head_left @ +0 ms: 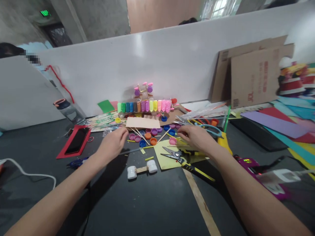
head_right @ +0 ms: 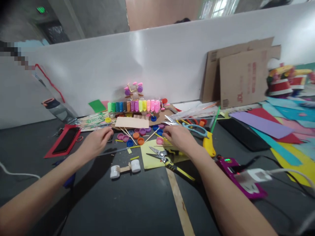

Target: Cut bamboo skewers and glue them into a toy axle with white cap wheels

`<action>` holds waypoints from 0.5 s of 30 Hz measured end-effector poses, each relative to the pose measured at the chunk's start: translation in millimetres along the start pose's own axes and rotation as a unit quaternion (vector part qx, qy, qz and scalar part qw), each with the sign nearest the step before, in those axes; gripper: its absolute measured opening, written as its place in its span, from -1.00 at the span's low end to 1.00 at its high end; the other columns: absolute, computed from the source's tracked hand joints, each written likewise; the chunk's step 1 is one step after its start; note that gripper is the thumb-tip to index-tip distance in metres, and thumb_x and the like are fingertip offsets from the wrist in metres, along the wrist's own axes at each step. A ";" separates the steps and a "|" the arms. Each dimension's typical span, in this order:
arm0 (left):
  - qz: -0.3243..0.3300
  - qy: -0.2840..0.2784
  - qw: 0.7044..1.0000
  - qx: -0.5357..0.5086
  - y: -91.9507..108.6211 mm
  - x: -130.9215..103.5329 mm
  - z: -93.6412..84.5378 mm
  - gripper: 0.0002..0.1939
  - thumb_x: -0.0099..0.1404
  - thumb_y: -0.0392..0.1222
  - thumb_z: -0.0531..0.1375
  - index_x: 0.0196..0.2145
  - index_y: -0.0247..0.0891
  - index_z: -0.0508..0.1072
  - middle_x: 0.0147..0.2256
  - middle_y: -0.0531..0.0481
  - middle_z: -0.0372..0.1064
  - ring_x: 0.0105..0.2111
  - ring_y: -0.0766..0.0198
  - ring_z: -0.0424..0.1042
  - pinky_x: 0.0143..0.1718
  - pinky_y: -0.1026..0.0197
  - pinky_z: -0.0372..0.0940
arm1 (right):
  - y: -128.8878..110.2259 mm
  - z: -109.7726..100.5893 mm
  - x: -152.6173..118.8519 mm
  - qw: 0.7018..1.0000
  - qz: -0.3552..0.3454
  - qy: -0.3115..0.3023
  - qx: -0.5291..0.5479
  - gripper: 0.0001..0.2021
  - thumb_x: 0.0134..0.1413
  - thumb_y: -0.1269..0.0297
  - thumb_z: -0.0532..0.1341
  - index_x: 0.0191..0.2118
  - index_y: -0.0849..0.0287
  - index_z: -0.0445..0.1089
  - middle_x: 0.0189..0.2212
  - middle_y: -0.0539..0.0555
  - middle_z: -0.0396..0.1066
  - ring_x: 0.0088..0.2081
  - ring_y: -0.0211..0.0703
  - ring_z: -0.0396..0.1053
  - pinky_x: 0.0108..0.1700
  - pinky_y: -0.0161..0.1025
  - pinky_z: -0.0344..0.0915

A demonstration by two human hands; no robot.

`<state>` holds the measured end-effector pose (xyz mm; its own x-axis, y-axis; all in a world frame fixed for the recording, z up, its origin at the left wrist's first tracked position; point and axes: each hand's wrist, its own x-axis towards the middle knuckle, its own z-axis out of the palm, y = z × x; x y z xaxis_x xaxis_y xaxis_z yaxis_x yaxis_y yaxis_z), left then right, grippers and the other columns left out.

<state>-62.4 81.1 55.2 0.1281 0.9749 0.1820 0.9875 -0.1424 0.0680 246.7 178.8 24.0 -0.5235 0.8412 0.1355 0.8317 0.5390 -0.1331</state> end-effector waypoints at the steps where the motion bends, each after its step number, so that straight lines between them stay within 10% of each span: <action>1: 0.003 0.001 1.000 -0.005 -1.8 -3.6 0.0 -0.67 0.49 -0.14 -0.15 -0.24 -0.22 0.36 -0.32 -0.08 0.50 -0.35 0.14 0.49 -0.35 0.19 0.21 | -4.7 -4.9 -1.7 1.000 -0.010 -0.007 0.005 -0.79 0.27 0.29 0.13 -0.29 0.17 0.52 -0.34 0.12 0.56 -0.29 -0.08 0.46 -0.30 -0.25 0.19; 9: 0.192 -0.092 0.976 -0.036 49.0 -34.9 8.1 -0.77 0.44 -0.12 0.03 -0.31 -0.19 0.42 -0.41 -0.02 0.48 -0.40 0.10 0.50 -0.43 0.18 0.18 | -39.1 -38.4 -40.5 0.989 -0.069 -0.131 -0.016 -0.84 0.26 0.21 0.21 -0.31 0.14 0.49 -0.33 0.07 0.55 -0.31 -0.13 0.46 -0.33 -0.29 0.17; 15: 0.246 -0.193 0.949 0.037 98.7 -34.6 5.1 -0.77 0.28 -0.50 0.05 -0.30 -0.26 0.43 -0.38 -0.11 0.50 -0.36 0.07 0.55 -0.44 0.19 0.30 | -28.5 -24.4 -101.0 0.978 -0.017 -0.189 -0.081 -0.85 0.07 0.24 0.36 -0.29 0.19 0.47 -0.28 0.20 0.53 -0.25 0.03 0.49 -0.29 -0.21 0.25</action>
<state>31.1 34.2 50.6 0.5860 0.7851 -0.2006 0.8008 -0.5989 -0.0042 280.4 77.4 38.0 -0.5563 0.7955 -0.2403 0.8155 0.5781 0.0261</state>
